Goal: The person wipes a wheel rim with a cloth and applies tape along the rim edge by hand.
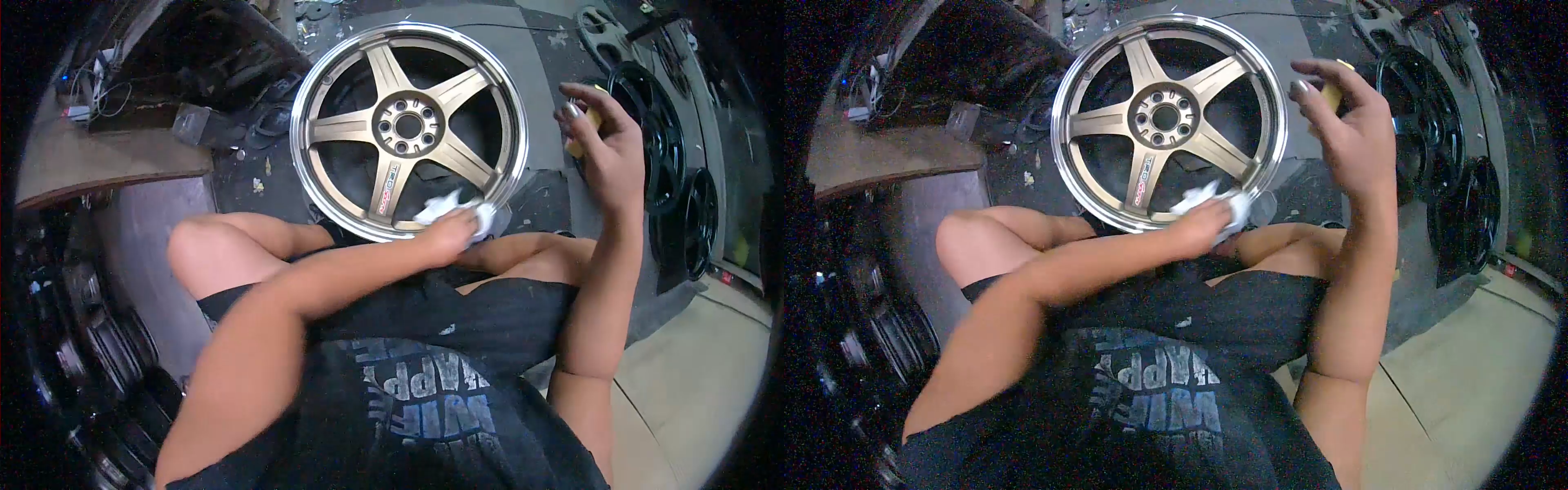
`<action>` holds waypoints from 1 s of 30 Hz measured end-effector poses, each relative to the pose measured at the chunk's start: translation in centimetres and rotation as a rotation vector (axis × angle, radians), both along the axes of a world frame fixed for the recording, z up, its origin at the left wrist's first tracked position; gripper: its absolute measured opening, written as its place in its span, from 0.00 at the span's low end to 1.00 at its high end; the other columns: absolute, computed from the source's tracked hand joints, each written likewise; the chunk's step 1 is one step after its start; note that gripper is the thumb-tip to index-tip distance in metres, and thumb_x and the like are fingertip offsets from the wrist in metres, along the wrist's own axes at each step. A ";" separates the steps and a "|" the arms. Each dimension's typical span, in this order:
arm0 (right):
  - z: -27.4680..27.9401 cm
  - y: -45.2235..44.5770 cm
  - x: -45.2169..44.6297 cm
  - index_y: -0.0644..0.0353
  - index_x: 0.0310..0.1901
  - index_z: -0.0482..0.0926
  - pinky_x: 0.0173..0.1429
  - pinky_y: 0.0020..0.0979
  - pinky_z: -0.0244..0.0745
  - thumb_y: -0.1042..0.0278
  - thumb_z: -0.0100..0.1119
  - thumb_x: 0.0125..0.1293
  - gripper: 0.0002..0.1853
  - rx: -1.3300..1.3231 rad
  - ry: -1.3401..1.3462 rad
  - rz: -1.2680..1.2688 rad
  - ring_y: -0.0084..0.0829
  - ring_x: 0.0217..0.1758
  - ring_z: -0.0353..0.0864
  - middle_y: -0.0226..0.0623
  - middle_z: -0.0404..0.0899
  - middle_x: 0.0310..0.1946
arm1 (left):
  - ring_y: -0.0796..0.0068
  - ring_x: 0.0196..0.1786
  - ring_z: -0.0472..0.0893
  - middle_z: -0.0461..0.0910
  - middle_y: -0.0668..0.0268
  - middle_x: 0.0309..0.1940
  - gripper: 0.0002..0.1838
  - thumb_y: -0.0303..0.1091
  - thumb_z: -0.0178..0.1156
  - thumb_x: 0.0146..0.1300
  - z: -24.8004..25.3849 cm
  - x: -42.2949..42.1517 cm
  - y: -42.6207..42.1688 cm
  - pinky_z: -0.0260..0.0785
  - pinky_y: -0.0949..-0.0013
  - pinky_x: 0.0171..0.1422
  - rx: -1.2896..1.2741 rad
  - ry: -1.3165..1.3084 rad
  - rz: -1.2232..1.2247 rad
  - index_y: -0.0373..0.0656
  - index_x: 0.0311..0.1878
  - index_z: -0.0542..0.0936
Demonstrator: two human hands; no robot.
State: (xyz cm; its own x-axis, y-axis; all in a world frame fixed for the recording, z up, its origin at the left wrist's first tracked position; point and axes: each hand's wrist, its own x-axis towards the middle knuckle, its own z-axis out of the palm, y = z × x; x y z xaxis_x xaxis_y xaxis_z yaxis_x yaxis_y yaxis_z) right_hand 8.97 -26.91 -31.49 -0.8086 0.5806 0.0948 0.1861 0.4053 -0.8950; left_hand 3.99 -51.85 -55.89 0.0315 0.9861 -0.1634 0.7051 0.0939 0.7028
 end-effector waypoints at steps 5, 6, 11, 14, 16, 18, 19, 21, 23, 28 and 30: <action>0.0 1.6 -0.4 0.62 0.59 0.88 0.52 0.27 0.79 0.62 0.67 0.76 0.17 -0.053 0.090 -0.061 0.24 0.47 0.87 0.37 0.91 0.45 | 0.57 0.59 0.81 0.81 0.49 0.65 0.17 0.31 0.63 0.63 0.3 -2.4 -5.2 0.74 0.58 0.69 0.194 0.260 -0.166 0.37 0.54 0.84; 0.2 1.7 -0.8 0.62 0.60 0.88 0.53 0.27 0.79 0.62 0.68 0.76 0.17 -0.043 0.091 -0.080 0.24 0.47 0.87 0.37 0.91 0.45 | 0.56 0.58 0.81 0.83 0.50 0.61 0.16 0.32 0.63 0.63 0.8 -1.8 -2.9 0.75 0.59 0.66 0.192 0.274 -0.163 0.37 0.52 0.84; -0.3 0.4 -1.3 0.62 0.60 0.87 0.53 0.26 0.79 0.61 0.68 0.76 0.18 -0.048 0.054 -0.009 0.24 0.47 0.87 0.37 0.90 0.46 | 0.50 0.58 0.78 0.81 0.51 0.61 0.16 0.27 0.64 0.59 1.2 0.8 4.8 0.73 0.54 0.66 0.100 0.238 0.028 0.36 0.51 0.85; -0.2 0.2 0.0 0.62 0.60 0.87 0.53 0.26 0.79 0.61 0.68 0.76 0.18 -0.052 0.021 -0.006 0.24 0.47 0.86 0.37 0.90 0.47 | 0.51 0.61 0.78 0.81 0.52 0.63 0.15 0.29 0.62 0.62 0.7 -0.7 0.3 0.73 0.53 0.67 0.151 0.189 0.013 0.36 0.51 0.85; -0.1 0.7 0.5 0.62 0.60 0.87 0.53 0.26 0.79 0.61 0.68 0.76 0.17 -0.062 -0.008 -0.034 0.24 0.47 0.86 0.36 0.90 0.47 | 0.53 0.66 0.78 0.80 0.53 0.66 0.16 0.31 0.61 0.65 1.8 -2.1 -2.8 0.72 0.51 0.69 0.199 0.221 -0.089 0.37 0.53 0.85; 0.2 1.5 0.1 0.64 0.60 0.87 0.54 0.26 0.80 0.62 0.66 0.77 0.17 -0.097 0.087 -0.134 0.24 0.48 0.87 0.37 0.90 0.48 | 0.54 0.70 0.77 0.79 0.52 0.68 0.17 0.32 0.60 0.66 2.7 -2.2 -1.2 0.72 0.50 0.71 0.122 0.230 -0.129 0.37 0.55 0.85; 0.5 1.8 -0.3 0.65 0.61 0.86 0.55 0.27 0.80 0.63 0.66 0.78 0.18 -0.075 0.062 -0.152 0.25 0.49 0.87 0.39 0.90 0.48 | 0.54 0.70 0.77 0.79 0.52 0.68 0.17 0.32 0.60 0.66 2.8 -1.6 1.1 0.72 0.50 0.71 0.141 0.277 -0.081 0.36 0.55 0.85; 0.4 1.8 -1.1 0.66 0.61 0.86 0.55 0.27 0.80 0.63 0.66 0.78 0.18 -0.060 0.081 -0.097 0.25 0.48 0.87 0.38 0.90 0.48 | 0.54 0.70 0.77 0.79 0.51 0.68 0.17 0.32 0.61 0.65 2.0 0.1 5.1 0.72 0.50 0.71 0.170 0.321 -0.022 0.36 0.55 0.85; -0.1 1.1 -2.1 0.64 0.60 0.87 0.53 0.26 0.79 0.64 0.67 0.77 0.17 -0.052 0.118 -0.022 0.24 0.46 0.86 0.37 0.91 0.46 | 0.53 0.65 0.78 0.81 0.52 0.63 0.14 0.31 0.61 0.64 0.7 1.3 7.8 0.73 0.51 0.68 0.219 0.326 0.209 0.37 0.51 0.86; 0.2 -0.7 -2.0 0.62 0.61 0.87 0.52 0.25 0.78 0.65 0.66 0.77 0.16 -0.024 0.038 0.004 0.22 0.46 0.85 0.34 0.90 0.45 | 0.50 0.59 0.79 0.83 0.53 0.53 0.12 0.30 0.63 0.62 -0.1 -0.5 -1.0 0.77 0.51 0.62 0.108 0.149 -0.022 0.37 0.45 0.88; 1.0 -0.7 -2.1 0.62 0.61 0.87 0.52 0.25 0.78 0.65 0.66 0.78 0.16 -0.053 0.070 -0.016 0.22 0.46 0.85 0.35 0.90 0.45 | 0.53 0.59 0.79 0.84 0.54 0.51 0.10 0.31 0.64 0.60 1.9 -4.0 -6.8 0.77 0.53 0.63 0.000 0.212 -0.186 0.38 0.41 0.89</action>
State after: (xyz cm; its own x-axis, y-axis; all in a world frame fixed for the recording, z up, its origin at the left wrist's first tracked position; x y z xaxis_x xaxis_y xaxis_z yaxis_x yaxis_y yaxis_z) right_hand 6.87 -27.61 -30.45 -0.7916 0.5992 0.1199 0.1282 0.3547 -0.9261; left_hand 0.02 -58.61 -53.97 0.1772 0.9664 -0.1862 0.8417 -0.0508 0.5375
